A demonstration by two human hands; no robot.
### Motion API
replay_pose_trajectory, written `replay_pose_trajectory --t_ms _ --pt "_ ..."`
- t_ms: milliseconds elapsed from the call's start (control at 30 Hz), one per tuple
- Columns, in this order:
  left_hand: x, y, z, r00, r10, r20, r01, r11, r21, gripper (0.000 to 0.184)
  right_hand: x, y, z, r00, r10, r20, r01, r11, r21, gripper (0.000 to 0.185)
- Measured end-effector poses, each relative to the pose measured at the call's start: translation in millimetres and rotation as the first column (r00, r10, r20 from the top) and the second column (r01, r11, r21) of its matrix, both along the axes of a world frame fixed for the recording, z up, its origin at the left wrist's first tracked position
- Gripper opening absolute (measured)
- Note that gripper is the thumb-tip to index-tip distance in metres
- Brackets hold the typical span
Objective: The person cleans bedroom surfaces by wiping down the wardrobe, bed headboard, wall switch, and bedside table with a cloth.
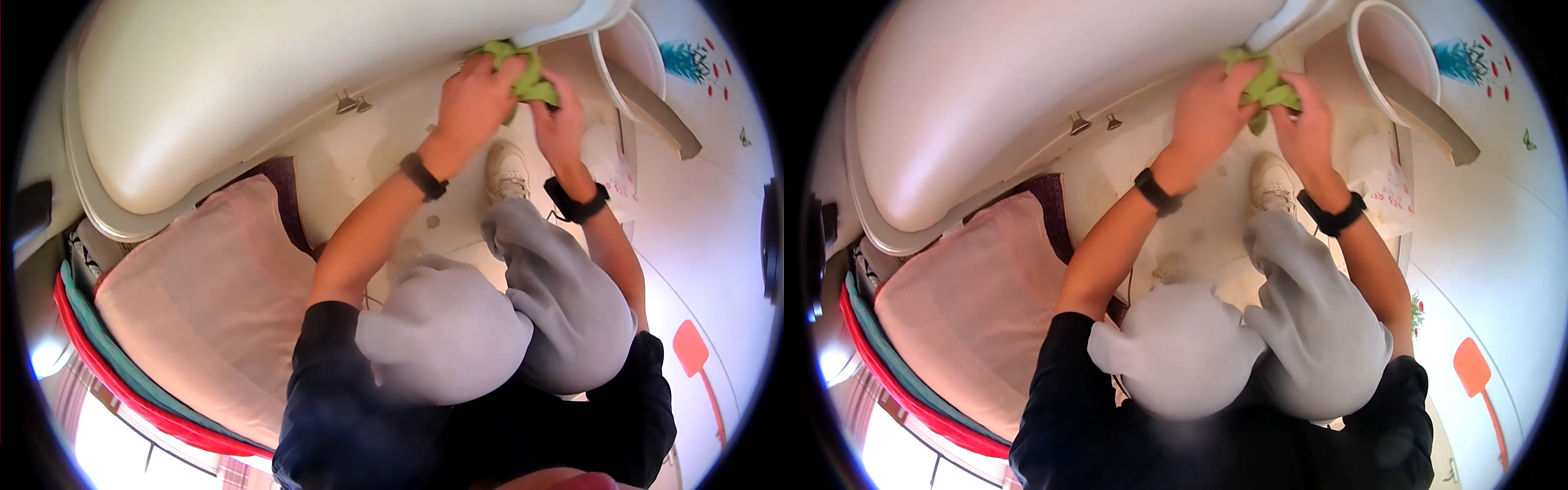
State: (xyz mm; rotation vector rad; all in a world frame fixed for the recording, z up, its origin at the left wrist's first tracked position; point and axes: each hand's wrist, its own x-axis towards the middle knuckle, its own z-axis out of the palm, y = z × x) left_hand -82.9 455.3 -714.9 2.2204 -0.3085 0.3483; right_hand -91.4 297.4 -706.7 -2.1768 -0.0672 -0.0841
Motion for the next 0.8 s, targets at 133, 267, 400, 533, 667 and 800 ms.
replay_pose_trajectory --t_ms 133,267,400,533,667,800 --pt "-0.8 10.7 102.2 0.952 0.001 0.306 0.026 0.996 -0.087 0.041 5.0 1.2 81.7 0.834 0.086 0.546 -0.087 0.996 -0.024 0.034" --pt "0.5 42.7 160.8 0.972 0.062 0.226 -0.054 0.998 -0.042 0.031 31.8 23.5 147.7 0.743 0.302 0.598 -0.242 0.953 -0.181 0.04" --pt "-20.5 92.2 180.6 0.96 0.267 0.084 -0.266 0.964 -0.026 0.039 50.3 82.0 174.6 0.66 0.538 0.525 -0.47 0.84 -0.27 0.045" --pt "-43.9 112.4 206.0 0.874 0.43 -0.224 -0.432 0.901 0.044 0.043 55.9 128.6 195.2 0.721 0.628 0.293 -0.656 0.755 -0.004 0.046" --pt "-35.6 100.9 220.5 0.775 0.484 -0.407 -0.507 0.86 0.057 0.041 63.4 130.9 211.8 0.756 0.632 0.169 -0.646 0.762 0.04 0.052" --pt "-32.0 81.9 253.0 0.595 0.456 -0.662 -0.5 0.855 0.139 0.04 48.7 99.2 251.0 0.714 0.7 -0.016 -0.7 0.713 -0.053 0.056"
